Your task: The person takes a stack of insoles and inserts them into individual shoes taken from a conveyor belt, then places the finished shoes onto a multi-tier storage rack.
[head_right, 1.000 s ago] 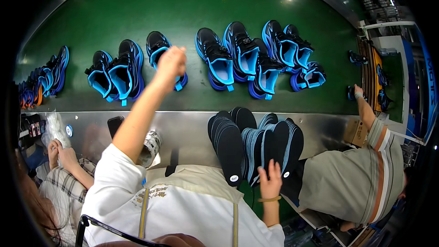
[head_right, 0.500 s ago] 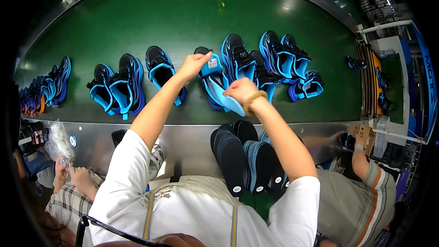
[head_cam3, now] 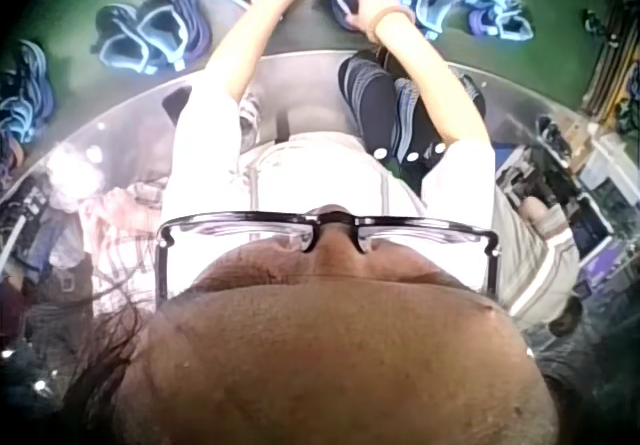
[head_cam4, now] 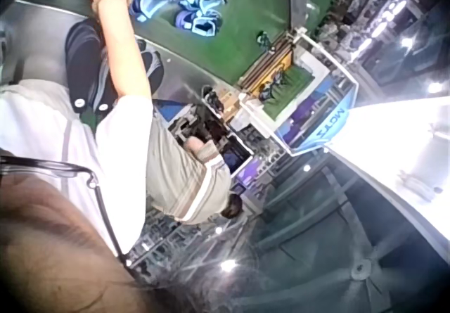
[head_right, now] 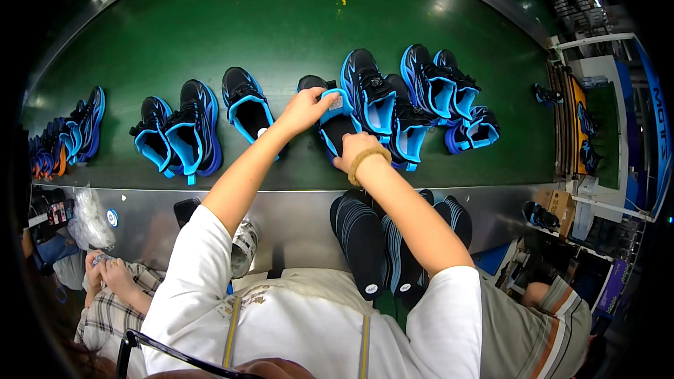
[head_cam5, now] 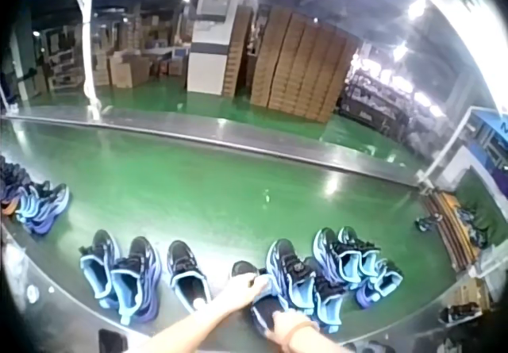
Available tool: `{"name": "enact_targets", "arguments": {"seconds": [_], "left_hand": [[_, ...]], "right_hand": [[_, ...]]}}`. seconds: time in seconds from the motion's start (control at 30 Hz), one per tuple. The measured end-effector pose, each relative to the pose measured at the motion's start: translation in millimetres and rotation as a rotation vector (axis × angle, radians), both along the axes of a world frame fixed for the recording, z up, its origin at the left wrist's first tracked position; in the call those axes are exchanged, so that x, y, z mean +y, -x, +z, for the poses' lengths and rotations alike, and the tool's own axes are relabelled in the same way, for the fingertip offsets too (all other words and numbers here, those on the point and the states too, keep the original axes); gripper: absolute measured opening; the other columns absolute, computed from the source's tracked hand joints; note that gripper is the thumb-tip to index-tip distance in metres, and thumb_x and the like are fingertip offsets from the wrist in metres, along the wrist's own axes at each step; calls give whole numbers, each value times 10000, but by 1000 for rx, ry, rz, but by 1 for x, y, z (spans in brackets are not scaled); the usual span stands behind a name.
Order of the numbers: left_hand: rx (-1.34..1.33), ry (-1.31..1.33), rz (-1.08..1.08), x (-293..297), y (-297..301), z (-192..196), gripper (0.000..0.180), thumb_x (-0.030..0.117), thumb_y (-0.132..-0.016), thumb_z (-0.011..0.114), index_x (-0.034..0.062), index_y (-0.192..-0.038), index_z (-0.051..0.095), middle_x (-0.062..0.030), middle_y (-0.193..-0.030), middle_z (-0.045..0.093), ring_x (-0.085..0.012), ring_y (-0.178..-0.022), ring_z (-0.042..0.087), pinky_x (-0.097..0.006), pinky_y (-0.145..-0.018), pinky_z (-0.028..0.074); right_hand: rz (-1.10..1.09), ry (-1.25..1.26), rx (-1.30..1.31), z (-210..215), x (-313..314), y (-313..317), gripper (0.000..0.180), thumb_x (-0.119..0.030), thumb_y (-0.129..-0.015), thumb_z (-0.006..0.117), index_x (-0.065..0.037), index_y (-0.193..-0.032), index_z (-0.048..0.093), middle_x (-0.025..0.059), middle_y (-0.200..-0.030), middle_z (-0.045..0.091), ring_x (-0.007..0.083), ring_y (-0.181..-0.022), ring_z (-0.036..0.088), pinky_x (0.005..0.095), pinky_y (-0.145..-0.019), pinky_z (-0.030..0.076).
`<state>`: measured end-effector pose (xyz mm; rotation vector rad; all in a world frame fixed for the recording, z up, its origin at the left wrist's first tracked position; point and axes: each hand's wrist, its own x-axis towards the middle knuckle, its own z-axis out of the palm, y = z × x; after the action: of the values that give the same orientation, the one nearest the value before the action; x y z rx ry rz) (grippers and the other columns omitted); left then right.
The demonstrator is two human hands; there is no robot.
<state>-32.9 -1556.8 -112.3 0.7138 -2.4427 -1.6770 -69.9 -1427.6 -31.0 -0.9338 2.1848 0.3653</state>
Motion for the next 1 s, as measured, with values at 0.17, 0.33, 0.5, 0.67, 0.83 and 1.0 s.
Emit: {"name": "enact_targets", "arguments": {"seconds": [0.17,0.33,0.5,0.67,0.83,1.0], "left_hand": [[-2,-346,110,1,1,-17,458,408,-811,463,-17,-646,515,-14,-526,406,-95,-517,365,-262,-473,314],[-13,-428,113,4,4,-11,429,399,-814,476,13,-628,511,37,-536,386,-56,-521,329,-230,-457,276],[-13,-303,113,4,2,-20,461,411,-811,456,-7,-621,497,-48,-512,430,-120,-497,387,-288,-475,331],[-4,-289,78,8,2,-18,477,414,-812,445,-26,-633,493,-93,-512,459,-148,-502,426,-308,-499,368],[-17,-343,35,0,-3,-20,410,383,-824,468,-2,-696,529,33,-568,433,-50,-560,382,-220,-505,332],[-4,-468,19,0,-3,-17,381,363,-814,495,-13,-777,546,15,-602,478,-58,-602,419,-222,-559,361]], "right_hand": [[200,149,23,-24,12,9,180,-137,-707,490,-36,-777,621,184,-930,541,292,-857,540,360,-743,448],[312,385,174,-69,18,14,166,-104,-738,451,-28,-782,592,162,-863,514,287,-821,534,351,-695,464],[318,328,52,-71,7,21,193,-166,-767,451,-18,-769,574,157,-863,517,286,-831,522,372,-729,441],[373,67,-66,-69,7,29,296,-212,-808,372,-30,-1003,503,195,-1089,421,300,-1030,433,364,-836,391],[433,-333,-32,-73,-15,21,449,-318,-825,349,-55,-1188,371,149,-1277,280,266,-1162,325,365,-939,297],[490,-248,-100,-71,-18,22,333,-172,-802,426,-8,-1088,470,160,-1221,362,303,-1142,342,390,-894,339]]}}
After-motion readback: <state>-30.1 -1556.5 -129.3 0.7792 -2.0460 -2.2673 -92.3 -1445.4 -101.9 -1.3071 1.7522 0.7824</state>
